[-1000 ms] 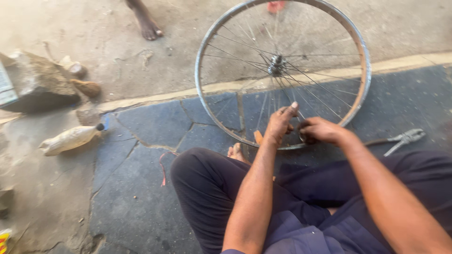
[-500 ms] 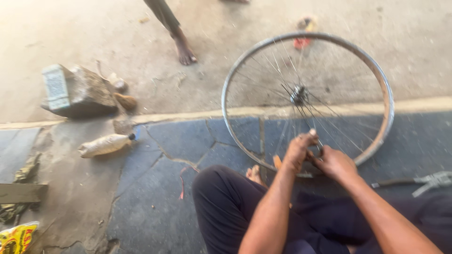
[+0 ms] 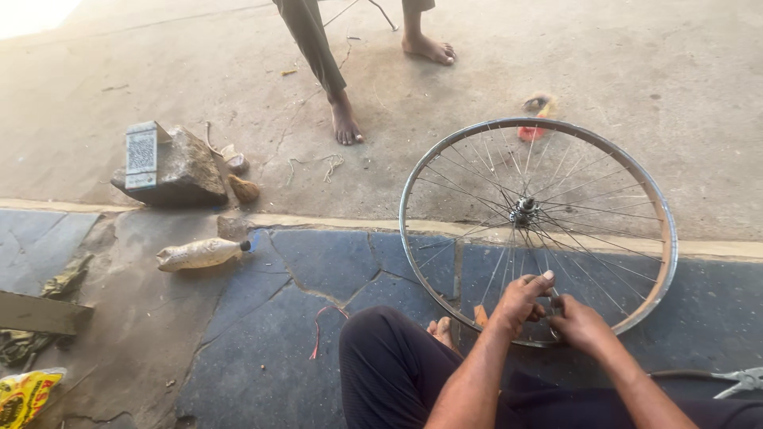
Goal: The person sits on the ground and uses a spoke wrench to tighten the nipples on a bicycle wheel. They rotate the wheel to access different spokes and continue adjusting the tension.
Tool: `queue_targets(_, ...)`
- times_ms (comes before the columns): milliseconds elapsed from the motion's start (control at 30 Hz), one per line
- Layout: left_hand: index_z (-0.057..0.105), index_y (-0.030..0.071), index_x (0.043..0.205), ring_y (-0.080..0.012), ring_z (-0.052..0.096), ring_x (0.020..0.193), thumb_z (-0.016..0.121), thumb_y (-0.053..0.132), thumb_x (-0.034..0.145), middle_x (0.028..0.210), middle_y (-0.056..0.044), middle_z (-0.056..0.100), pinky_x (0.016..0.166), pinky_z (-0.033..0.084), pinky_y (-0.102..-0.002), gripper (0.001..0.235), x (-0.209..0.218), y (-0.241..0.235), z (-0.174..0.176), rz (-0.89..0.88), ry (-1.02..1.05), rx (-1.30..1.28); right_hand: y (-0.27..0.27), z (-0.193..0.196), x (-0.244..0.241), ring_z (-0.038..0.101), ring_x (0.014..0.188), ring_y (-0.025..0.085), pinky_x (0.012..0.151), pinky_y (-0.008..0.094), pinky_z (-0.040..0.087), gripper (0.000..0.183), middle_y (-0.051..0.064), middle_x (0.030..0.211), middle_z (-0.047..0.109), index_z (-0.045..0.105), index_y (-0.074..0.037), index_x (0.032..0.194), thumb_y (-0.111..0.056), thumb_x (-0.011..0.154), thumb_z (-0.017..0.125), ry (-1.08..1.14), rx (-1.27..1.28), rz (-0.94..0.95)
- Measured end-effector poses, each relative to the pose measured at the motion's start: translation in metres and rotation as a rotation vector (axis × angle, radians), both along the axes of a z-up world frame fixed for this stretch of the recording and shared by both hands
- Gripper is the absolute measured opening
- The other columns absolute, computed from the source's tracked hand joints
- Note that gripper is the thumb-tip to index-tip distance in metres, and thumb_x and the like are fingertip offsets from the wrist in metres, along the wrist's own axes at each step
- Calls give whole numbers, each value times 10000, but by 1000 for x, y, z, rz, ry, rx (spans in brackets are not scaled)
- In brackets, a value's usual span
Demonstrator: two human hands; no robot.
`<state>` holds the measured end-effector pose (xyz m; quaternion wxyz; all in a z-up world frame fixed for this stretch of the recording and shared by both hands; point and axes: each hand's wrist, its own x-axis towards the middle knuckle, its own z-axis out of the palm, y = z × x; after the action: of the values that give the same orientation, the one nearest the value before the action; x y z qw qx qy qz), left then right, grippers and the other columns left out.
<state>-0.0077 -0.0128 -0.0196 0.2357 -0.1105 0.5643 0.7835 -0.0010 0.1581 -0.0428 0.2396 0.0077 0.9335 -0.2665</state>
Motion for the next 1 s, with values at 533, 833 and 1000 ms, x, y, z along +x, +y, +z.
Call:
queue_targets(533, 599, 1, 1343, -48, 588, 606, 655, 599, 929, 1211, -107, 687, 553, 499, -217, 729, 6, -2, 12, -56, 31, -17, 3, 6, -4, 739, 862, 288, 765, 432, 584, 597, 204, 1058, 775, 474, -49, 1447, -246, 930, 698, -105, -112, -64)
queue_targets(833, 431, 39, 1488, -70, 628, 643, 669, 623, 911, 1306, -177, 601, 603, 554, -248, 855, 12, 3, 13, -98, -6, 64, 7, -1, -7, 730, 1056, 325, 890, 451, 595, 589, 206, 1149, 738, 491, -49, 1334, -312, 875, 750, 35, -132, 69)
queue_targets(1000, 492, 35, 1491, -57, 604, 608, 652, 658, 923, 1272, -137, 593, 565, 536, -214, 857, 10, -4, 11, -49, -22, 161, -26, 43, 18, 743, 1086, 378, 927, 504, 584, 389, 195, 1112, 759, 535, -54, 1266, -333, 995, 550, 53, 381, 125)
